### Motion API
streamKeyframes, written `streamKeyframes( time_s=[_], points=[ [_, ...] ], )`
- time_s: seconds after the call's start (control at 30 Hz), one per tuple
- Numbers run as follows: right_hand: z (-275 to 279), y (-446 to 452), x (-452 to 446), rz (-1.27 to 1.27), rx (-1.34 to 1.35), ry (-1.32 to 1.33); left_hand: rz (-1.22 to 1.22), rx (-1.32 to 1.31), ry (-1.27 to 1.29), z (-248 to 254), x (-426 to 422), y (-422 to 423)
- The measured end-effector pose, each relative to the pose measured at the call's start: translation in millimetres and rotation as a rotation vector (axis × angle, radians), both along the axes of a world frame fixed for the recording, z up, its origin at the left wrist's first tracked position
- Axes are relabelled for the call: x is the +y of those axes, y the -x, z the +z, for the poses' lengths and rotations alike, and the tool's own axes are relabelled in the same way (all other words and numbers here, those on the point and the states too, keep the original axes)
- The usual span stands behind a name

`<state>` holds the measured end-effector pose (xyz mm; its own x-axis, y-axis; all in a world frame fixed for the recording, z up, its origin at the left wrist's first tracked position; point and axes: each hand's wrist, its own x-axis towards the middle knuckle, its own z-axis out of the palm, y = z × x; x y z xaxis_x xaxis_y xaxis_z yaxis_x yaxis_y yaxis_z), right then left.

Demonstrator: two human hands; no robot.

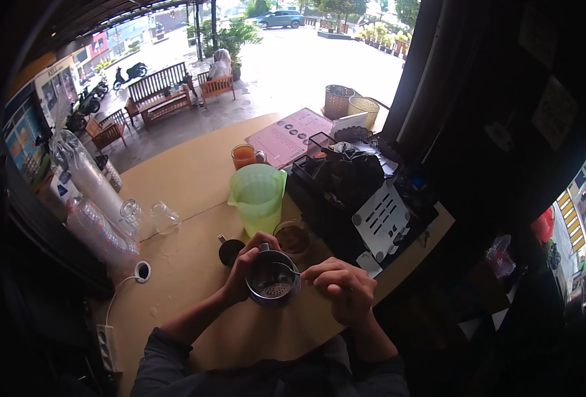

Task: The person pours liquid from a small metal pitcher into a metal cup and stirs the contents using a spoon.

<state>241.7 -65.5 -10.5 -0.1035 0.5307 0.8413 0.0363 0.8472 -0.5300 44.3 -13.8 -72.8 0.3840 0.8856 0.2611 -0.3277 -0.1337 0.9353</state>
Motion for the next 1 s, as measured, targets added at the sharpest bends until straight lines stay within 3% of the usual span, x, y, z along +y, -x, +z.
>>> streamKeyframes(
  time_s=[0.3, 0.43, 0.5, 0.7, 0.87, 1.0],
  points=[
    [1, 1, 4, 0.028, -0.18, -0.057, 0.008, 0.021, -0.044, 4, -1, 2],
    [3, 6, 6, 0.016, -0.072, -0.053, -0.019, 0.014, -0.026, 3, -1, 2],
    [5, 7, 9, 0.021, -0.212, -0.101, -0.024, 0.014, -0.028, 2, 0, 3],
    [0, 8, 13, 0.01, -0.111, -0.091, 0.046, 0.012, 0.027, 5, -4, 0],
    [-12, 5, 9, -0.031, 0.003, -0.058, 0.475, -0.119, -0.254, 17, 15, 19],
    [-22, 1, 4, -0.042, 0.094, -0.036, 0.743, 0.205, -0.148, -5, 39, 69]
  ],
)
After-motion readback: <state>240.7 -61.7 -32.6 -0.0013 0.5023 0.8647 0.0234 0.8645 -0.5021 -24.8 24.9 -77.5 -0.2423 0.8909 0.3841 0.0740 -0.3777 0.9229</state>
